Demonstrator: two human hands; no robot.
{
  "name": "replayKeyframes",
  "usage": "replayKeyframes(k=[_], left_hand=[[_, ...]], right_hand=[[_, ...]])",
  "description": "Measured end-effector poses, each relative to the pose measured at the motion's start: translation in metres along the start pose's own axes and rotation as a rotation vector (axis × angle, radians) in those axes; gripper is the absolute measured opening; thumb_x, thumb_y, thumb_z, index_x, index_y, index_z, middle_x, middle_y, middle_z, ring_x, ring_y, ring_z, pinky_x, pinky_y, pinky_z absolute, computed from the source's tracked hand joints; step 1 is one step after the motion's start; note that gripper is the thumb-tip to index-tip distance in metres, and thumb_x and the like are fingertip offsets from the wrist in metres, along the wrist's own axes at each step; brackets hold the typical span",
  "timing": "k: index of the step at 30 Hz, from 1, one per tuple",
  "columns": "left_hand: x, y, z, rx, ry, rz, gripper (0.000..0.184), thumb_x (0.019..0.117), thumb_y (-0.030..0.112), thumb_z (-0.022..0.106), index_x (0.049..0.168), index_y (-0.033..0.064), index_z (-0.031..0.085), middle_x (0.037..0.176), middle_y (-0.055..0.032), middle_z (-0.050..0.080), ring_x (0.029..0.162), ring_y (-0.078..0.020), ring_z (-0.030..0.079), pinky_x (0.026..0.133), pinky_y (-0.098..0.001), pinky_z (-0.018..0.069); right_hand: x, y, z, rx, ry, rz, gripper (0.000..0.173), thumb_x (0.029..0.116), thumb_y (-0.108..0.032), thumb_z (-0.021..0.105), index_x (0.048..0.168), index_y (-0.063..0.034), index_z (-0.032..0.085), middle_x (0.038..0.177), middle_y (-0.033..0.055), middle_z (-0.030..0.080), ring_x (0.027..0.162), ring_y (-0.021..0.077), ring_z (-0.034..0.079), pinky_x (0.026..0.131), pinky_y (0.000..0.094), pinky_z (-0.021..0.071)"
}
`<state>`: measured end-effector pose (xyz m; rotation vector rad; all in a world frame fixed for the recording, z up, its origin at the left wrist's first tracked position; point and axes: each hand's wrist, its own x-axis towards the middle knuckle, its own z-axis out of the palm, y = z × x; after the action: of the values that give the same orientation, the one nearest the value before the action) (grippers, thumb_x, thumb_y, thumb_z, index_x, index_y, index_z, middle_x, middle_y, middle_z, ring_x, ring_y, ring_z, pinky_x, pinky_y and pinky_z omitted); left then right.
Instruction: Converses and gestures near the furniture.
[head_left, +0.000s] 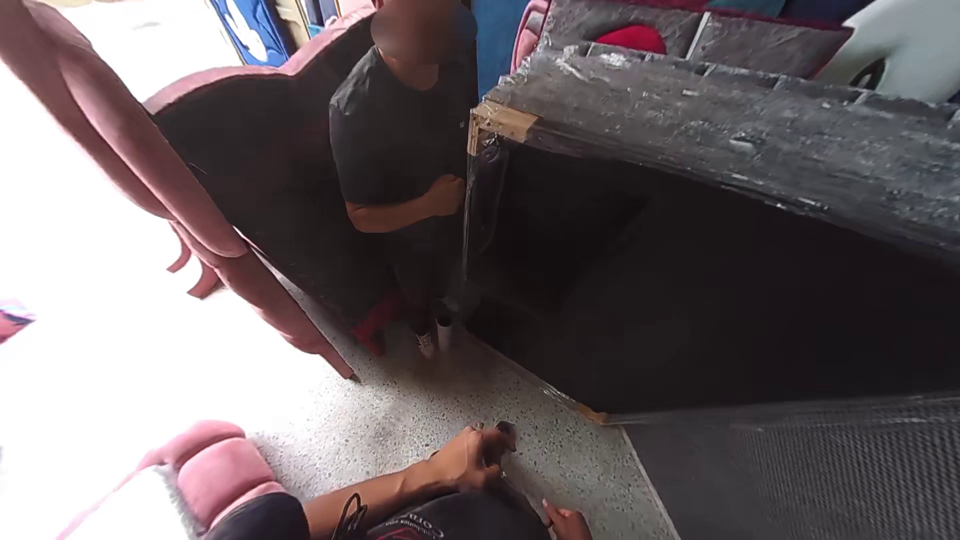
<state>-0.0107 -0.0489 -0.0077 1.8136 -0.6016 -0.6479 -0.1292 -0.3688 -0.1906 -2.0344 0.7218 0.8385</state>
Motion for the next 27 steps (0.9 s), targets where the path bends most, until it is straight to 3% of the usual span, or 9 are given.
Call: replayKeyframes(k=[3, 6, 14, 17, 19, 20, 21, 24, 27], left_hand=[[-0.003, 0.003, 0.001, -0.002, 0.003, 0.020, 0.042, 0.0912, 0.011, 0.065, 0.133, 0.0078, 0.062, 0.087, -0.0089, 0.073, 0.074, -0.0186, 0.070, 0.074, -0.0421, 0.0599], [-0.006, -0.002, 0.001, 0.006, 0.037, 0.043, 0.043, 0.0908, 0.010, 0.063, 0.133, 0.0050, 0.061, 0.085, -0.0081, 0.073, 0.073, -0.0165, 0.070, 0.073, -0.0387, 0.0601], [-0.006, -0.008, 0.005, 0.055, 0.009, 0.007, 0.040, 0.0912, 0.014, 0.062, 0.131, 0.0096, 0.063, 0.083, -0.0052, 0.073, 0.070, -0.0157, 0.069, 0.071, -0.0405, 0.0589], [-0.002, -0.005, 0.007, 0.040, -0.031, -0.001, 0.041, 0.0901, 0.013, 0.063, 0.131, 0.0111, 0.063, 0.084, -0.0060, 0.073, 0.073, -0.0186, 0.070, 0.072, -0.0445, 0.0584], [0.002, -0.002, 0.008, 0.030, -0.042, 0.021, 0.041, 0.0895, 0.011, 0.064, 0.131, 0.0093, 0.063, 0.083, -0.0080, 0.072, 0.072, -0.0206, 0.070, 0.071, -0.0465, 0.0579], [0.003, -0.001, 0.008, 0.029, -0.047, 0.026, 0.042, 0.0894, 0.011, 0.064, 0.131, 0.0094, 0.063, 0.084, -0.0078, 0.072, 0.072, -0.0203, 0.069, 0.071, -0.0460, 0.0579], [0.005, 0.000, 0.008, 0.033, -0.048, 0.028, 0.042, 0.0897, 0.011, 0.063, 0.131, 0.0104, 0.063, 0.084, -0.0067, 0.072, 0.072, -0.0189, 0.069, 0.071, -0.0448, 0.0579], [0.006, -0.002, 0.009, 0.025, -0.041, 0.025, 0.042, 0.0913, 0.012, 0.062, 0.133, 0.0115, 0.062, 0.085, -0.0056, 0.073, 0.073, -0.0171, 0.070, 0.072, -0.0427, 0.0591], [0.001, -0.005, 0.010, 0.005, -0.031, 0.031, 0.041, 0.0920, 0.012, 0.062, 0.133, 0.0093, 0.062, 0.085, -0.0068, 0.074, 0.074, -0.0171, 0.070, 0.074, -0.0412, 0.0592]], right_hand=[[-0.003, 0.054, 0.017, 0.035, 0.059, 0.164, 0.053, 0.0999, -0.049, 0.062, 0.086, 0.0006, 0.072, 0.073, 0.0168, 0.066, 0.062, 0.0289, 0.063, 0.061, 0.0521, 0.0540], [-0.022, 0.100, 0.034, 0.151, 0.080, 0.326, 0.045, 0.1012, -0.044, 0.061, 0.087, -0.0020, 0.067, 0.067, 0.0090, 0.058, 0.052, 0.0189, 0.053, 0.050, 0.0400, 0.0482], [-0.042, 0.152, 0.068, 0.103, 0.112, 0.252, 0.043, 0.1040, -0.035, 0.060, 0.085, 0.0017, 0.070, 0.072, 0.0147, 0.064, 0.060, 0.0252, 0.060, 0.059, 0.0477, 0.0528], [-0.063, 0.090, 0.055, 0.005, 0.336, 0.177, 0.040, 0.0980, -0.029, 0.068, 0.079, 0.0056, 0.070, 0.070, 0.0196, 0.065, 0.058, 0.0277, 0.060, 0.056, 0.0485, 0.0508], [-0.100, -0.004, 0.016, 0.028, 0.069, 0.442, 0.038, 0.1087, -0.029, 0.052, 0.116, 0.0064, 0.065, 0.108, 0.0179, 0.065, 0.092, 0.0237, 0.060, 0.085, 0.0415, 0.0498], [-0.100, -0.003, 0.020, 0.010, 0.131, 0.393, 0.040, 0.1098, -0.031, 0.049, 0.112, 0.0064, 0.065, 0.102, 0.0175, 0.065, 0.086, 0.0229, 0.062, 0.080, 0.0393, 0.0517], [-0.073, 0.045, 0.053, 0.061, 0.519, 0.070, 0.047, 0.1016, -0.029, 0.062, 0.075, 0.0093, 0.067, 0.061, 0.0180, 0.060, 0.046, 0.0207, 0.052, 0.043, 0.0361, 0.0427], [-0.023, 0.079, 0.032, 0.156, 0.214, 0.210, 0.051, 0.1047, -0.043, 0.057, 0.078, -0.0007, 0.065, 0.061, 0.0069, 0.057, 0.049, 0.0165, 0.052, 0.049, 0.0390, 0.0476], [-0.018, 0.074, 0.020, 0.118, 0.201, 0.274, 0.052, 0.1043, -0.045, 0.056, 0.077, -0.0011, 0.065, 0.061, 0.0075, 0.056, 0.051, 0.0186, 0.052, 0.052, 0.0418, 0.0478]])
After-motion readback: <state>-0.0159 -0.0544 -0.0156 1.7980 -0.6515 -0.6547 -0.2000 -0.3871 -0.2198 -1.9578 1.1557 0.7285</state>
